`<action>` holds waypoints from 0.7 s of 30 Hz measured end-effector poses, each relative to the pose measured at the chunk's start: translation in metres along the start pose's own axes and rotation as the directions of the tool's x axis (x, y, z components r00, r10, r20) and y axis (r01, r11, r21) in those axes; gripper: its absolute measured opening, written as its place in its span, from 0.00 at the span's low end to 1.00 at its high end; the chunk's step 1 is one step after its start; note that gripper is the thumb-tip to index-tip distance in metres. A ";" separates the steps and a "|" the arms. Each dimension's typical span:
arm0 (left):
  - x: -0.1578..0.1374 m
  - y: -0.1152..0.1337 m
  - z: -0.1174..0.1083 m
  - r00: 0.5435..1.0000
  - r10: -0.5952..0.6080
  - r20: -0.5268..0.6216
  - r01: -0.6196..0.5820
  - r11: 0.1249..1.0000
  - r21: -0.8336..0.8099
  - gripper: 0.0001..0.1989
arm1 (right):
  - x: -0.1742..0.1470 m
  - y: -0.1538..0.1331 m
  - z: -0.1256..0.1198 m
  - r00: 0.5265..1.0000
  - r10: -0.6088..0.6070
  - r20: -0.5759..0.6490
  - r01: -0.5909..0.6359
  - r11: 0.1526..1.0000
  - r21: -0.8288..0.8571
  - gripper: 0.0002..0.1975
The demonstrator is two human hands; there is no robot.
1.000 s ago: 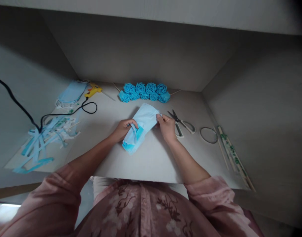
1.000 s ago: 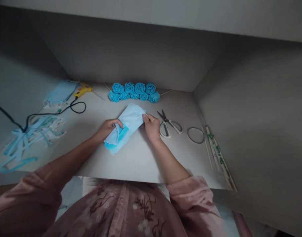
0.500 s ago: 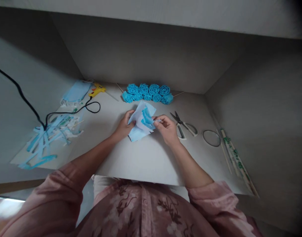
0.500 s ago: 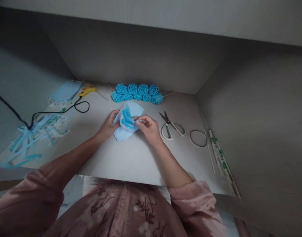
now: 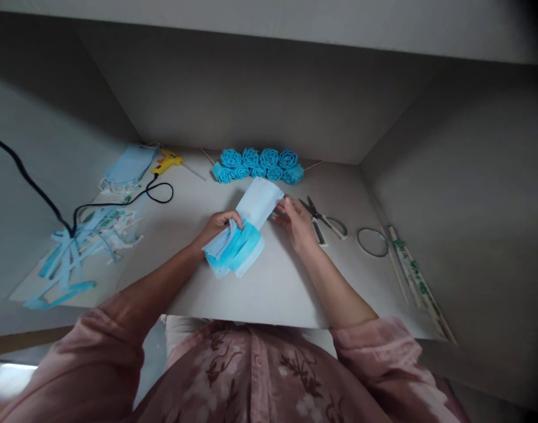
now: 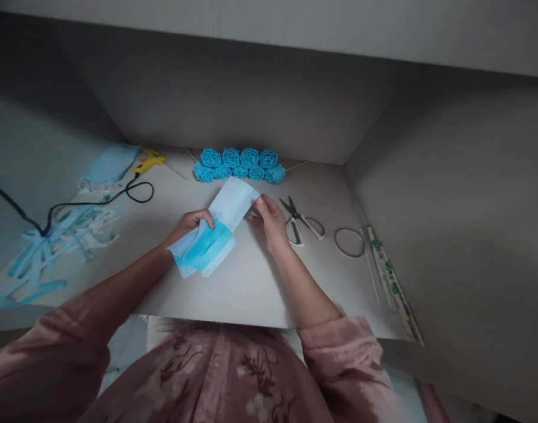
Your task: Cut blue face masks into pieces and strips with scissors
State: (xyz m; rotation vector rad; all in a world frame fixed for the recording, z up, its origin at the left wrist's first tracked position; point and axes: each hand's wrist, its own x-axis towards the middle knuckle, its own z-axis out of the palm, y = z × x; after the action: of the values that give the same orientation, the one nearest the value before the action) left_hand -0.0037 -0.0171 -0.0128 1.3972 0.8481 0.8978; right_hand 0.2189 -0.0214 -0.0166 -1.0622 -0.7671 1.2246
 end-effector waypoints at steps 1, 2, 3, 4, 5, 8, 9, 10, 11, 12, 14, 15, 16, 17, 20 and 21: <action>-0.001 0.000 0.001 0.999 -0.008 0.034 0.008 1.000 -0.004 0.24 | 0.000 0.001 0.000 0.999 0.019 0.039 -0.020 1.000 0.014 0.23; -0.002 0.000 0.002 0.998 -0.017 0.061 0.017 1.000 -0.007 0.25 | -0.001 0.003 0.001 0.997 0.035 0.067 -0.037 0.999 0.016 0.22; -0.002 0.000 0.003 0.996 -0.025 0.082 0.026 1.000 -0.008 0.25 | -0.002 0.003 0.001 0.996 0.044 0.077 -0.045 0.999 0.009 0.20; -0.002 0.000 0.003 0.995 -0.028 0.092 0.029 1.000 -0.010 0.25 | -0.002 0.004 0.002 0.997 0.040 0.068 -0.040 0.999 0.000 0.19; -0.001 0.000 0.003 0.995 -0.027 0.097 0.028 1.000 -0.011 0.25 | -0.003 0.004 0.002 0.999 0.021 0.045 -0.020 1.000 -0.008 0.18; 0.002 -0.001 0.001 0.997 -0.010 0.081 0.010 1.000 0.001 0.25 | -0.004 0.002 0.004 0.996 -0.089 -0.029 0.088 0.996 -0.021 0.16; 0.003 -0.002 0.001 0.997 -0.005 0.078 0.004 1.000 0.012 0.26 | -0.004 0.001 0.004 0.993 -0.114 -0.040 0.113 0.993 -0.031 0.16; 0.004 -0.002 0.001 0.997 -0.004 0.076 0.002 1.000 0.024 0.26 | -0.004 0.001 0.004 0.990 -0.130 -0.048 0.128 0.991 -0.047 0.16; 0.005 -0.002 0.001 0.997 -0.008 0.075 0.006 0.999 0.034 0.27 | -0.005 0.000 0.005 0.989 -0.138 -0.055 0.134 0.988 -0.070 0.16; 0.005 -0.002 0.001 0.997 -0.018 0.072 0.015 0.999 0.042 0.27 | -0.005 0.000 0.005 0.988 -0.144 -0.062 0.138 0.986 -0.094 0.16; 0.005 -0.002 0.003 0.997 -0.053 0.058 0.051 0.998 0.045 0.25 | -0.006 -0.002 0.006 0.986 -0.153 -0.059 0.146 0.983 -0.114 0.17; 0.005 -0.002 0.004 0.996 -0.074 0.046 0.072 0.996 0.044 0.23 | -0.007 -0.002 0.006 0.986 -0.159 -0.040 0.154 0.983 -0.102 0.17; 0.004 -0.002 0.005 0.995 -0.091 0.032 0.090 0.995 0.043 0.22 | -0.008 -0.003 0.006 0.986 -0.164 -0.012 0.163 0.984 -0.079 0.16; 0.004 -0.001 0.006 0.995 -0.103 0.019 0.102 0.994 0.046 0.20 | -0.010 -0.004 0.007 0.986 -0.167 0.023 0.168 0.984 -0.055 0.16; 0.003 0.000 0.007 0.994 -0.108 0.005 0.107 0.993 0.054 0.16 | -0.015 -0.007 0.009 0.981 -0.164 0.101 0.169 0.985 -0.044 0.16; 0.003 0.000 0.007 0.995 -0.104 0.004 0.103 0.994 0.043 0.15 | -0.017 -0.009 0.009 0.980 -0.160 0.114 0.167 0.984 -0.057 0.17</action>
State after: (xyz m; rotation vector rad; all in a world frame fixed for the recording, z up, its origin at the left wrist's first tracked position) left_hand 0.0038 -0.0169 -0.0127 1.3788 0.9311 0.8000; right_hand 0.2102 -0.0356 -0.0042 -0.9710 -0.9665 1.1297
